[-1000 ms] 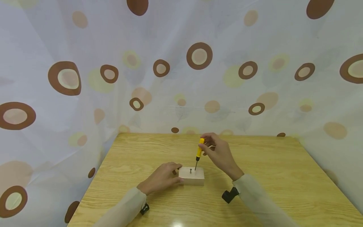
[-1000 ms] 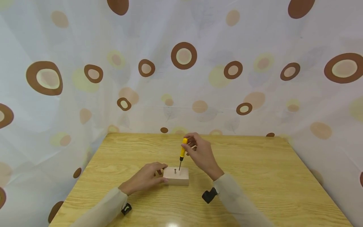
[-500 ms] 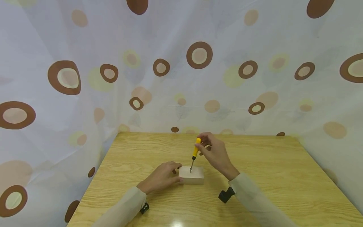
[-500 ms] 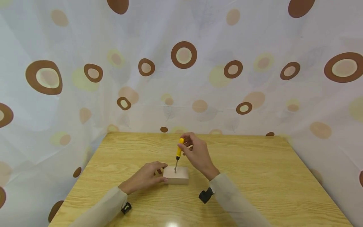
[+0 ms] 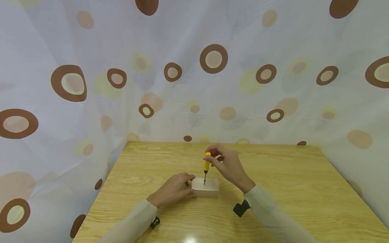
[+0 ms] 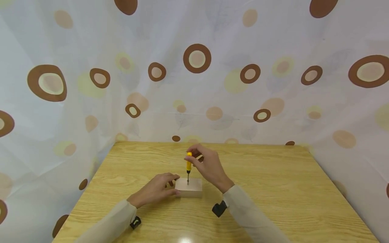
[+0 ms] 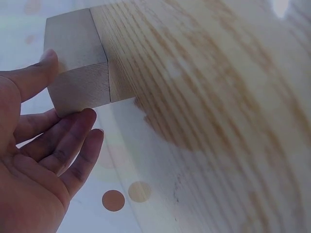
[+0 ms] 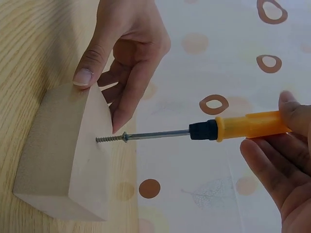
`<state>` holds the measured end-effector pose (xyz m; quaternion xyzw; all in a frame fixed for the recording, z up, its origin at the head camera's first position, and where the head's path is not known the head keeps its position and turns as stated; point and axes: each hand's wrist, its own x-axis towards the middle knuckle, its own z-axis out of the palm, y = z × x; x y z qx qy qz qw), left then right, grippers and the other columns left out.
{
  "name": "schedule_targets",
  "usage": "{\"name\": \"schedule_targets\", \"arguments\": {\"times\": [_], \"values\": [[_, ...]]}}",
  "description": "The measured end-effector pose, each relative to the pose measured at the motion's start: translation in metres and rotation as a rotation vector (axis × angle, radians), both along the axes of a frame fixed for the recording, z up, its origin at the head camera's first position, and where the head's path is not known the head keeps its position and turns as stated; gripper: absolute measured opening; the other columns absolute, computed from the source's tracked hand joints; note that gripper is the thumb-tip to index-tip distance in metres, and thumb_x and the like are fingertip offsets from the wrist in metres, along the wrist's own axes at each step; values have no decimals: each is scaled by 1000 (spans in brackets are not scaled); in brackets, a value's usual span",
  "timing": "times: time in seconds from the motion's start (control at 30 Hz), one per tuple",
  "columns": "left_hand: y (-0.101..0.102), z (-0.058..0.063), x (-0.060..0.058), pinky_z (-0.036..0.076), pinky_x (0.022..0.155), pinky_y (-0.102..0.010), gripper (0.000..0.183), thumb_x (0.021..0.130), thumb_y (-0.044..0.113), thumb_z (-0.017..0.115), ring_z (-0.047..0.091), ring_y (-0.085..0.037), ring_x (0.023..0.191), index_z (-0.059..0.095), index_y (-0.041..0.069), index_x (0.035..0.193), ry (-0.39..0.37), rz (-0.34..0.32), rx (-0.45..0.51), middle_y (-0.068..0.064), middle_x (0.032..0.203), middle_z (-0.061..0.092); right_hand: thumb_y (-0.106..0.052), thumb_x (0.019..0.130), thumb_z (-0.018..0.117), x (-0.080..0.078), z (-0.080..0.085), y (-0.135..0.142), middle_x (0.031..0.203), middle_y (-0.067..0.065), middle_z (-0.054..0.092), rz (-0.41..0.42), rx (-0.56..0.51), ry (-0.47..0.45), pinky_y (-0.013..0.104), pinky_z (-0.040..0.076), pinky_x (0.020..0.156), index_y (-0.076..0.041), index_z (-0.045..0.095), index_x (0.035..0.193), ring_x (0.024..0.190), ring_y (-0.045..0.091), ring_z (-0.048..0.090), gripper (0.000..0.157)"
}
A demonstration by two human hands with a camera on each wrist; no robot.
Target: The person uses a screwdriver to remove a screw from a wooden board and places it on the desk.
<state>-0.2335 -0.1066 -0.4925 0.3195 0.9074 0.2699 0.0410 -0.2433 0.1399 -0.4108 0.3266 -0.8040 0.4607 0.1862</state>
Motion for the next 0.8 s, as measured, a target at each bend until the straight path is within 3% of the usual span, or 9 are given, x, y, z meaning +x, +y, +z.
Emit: {"name": "schedule_targets", "arguments": {"times": [0.17,0.3,0.43,0.63,0.8], "values": [[1,-1,1,55,85,-27,55,97,36,74,66,-14,102,62,2,139,32,-12,-11,-8,133,66,-15,95,74,0,5,2,98,-1,74,15,53,-44,27,59,68,-11,75,113,74,16,70,18],[1,0,2,56,90,-32,52,97,32,74,65,-16,105,62,1,138,55,-4,-29,-9,132,67,-16,96,73,-2,10,4,105,-1,76,79,73,-99,30,59,73,-15,76,109,82,12,70,14],[2,2,3,55,92,-35,52,97,32,74,65,-17,108,62,1,138,61,-1,-37,-9,131,67,-17,98,71,-5,11,6,109,-1,76,125,58,-162,32,59,75,-18,77,110,87,17,71,13],[3,3,2,56,88,-33,52,97,31,75,66,-18,106,63,1,136,59,-3,-24,-10,129,67,-30,95,76,0,8,5,104,-8,74,59,22,-222,32,60,76,-23,76,110,88,18,71,16],[4,2,0,56,87,-32,52,97,32,74,66,-17,104,63,0,136,64,-12,-19,-11,130,67,-27,94,78,3,6,6,99,-6,74,26,15,-190,31,59,75,-16,77,107,84,18,71,18]]}}
